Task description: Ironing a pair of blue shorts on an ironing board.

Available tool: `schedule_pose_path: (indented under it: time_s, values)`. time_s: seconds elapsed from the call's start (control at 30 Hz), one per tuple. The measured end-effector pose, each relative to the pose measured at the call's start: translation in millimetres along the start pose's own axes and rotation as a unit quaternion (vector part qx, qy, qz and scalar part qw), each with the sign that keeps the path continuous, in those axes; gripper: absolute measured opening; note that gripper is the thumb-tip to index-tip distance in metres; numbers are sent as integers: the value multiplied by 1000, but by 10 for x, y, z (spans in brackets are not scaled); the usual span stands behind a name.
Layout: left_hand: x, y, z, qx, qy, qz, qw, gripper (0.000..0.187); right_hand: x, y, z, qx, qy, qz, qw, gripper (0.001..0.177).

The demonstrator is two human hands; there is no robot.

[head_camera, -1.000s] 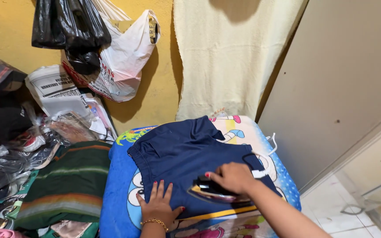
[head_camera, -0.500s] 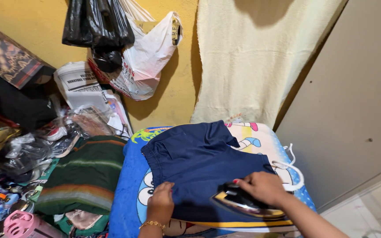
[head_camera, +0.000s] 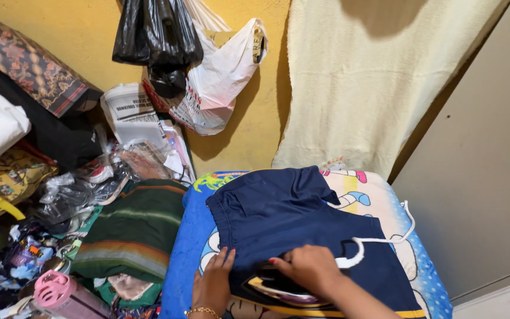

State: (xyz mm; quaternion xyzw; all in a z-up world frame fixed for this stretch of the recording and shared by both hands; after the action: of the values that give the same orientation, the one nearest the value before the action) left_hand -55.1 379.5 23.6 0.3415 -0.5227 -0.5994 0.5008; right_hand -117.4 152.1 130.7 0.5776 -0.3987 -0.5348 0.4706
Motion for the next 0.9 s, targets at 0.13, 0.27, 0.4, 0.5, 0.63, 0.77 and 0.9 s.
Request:
schedule_pose_path:
  time_s: [0.13,0.27,0.4,0.5,0.63,0.77,0.9]
  values:
    - [-24,67,90,-13,18,18,1000,73,383,37,159,-36,-34,15,999,56]
    - [-41,98,123,-38,72,35,996,76,732,101,333,-33,-127,24,991,54]
    - [-151,-109,23,-10,78,115,990,71,736,223,378,-68,-198,-16,978,54]
    - [-224,-246,-70,1,74,164,984,77,503,214,239,-60,-164,-1,985,57]
    - [-290,-286,-66,-15,63,176,982,82,-14,151,12,-67,-118,18,991,62]
    - [-279,-185,-27,-56,53,156,985,79,-259,-13,-138,-24,-55,-19,998,58]
    - [-282,-265,-27,-34,44,133,990,74,-144,-120,-136,-38,-58,13,997,57]
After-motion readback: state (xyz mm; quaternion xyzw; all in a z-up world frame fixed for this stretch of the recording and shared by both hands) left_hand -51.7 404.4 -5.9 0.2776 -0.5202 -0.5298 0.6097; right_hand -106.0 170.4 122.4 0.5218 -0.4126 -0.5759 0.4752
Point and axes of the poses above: each hand's wrist, its own z-axis away from the middle knuckle, its own y-axis out of the back of the hand, x = y × z, the point moved 3 cm from there along -z, towards the middle knuckle, and after that the axes turned 1 degree about y, right-handed, at the moved point
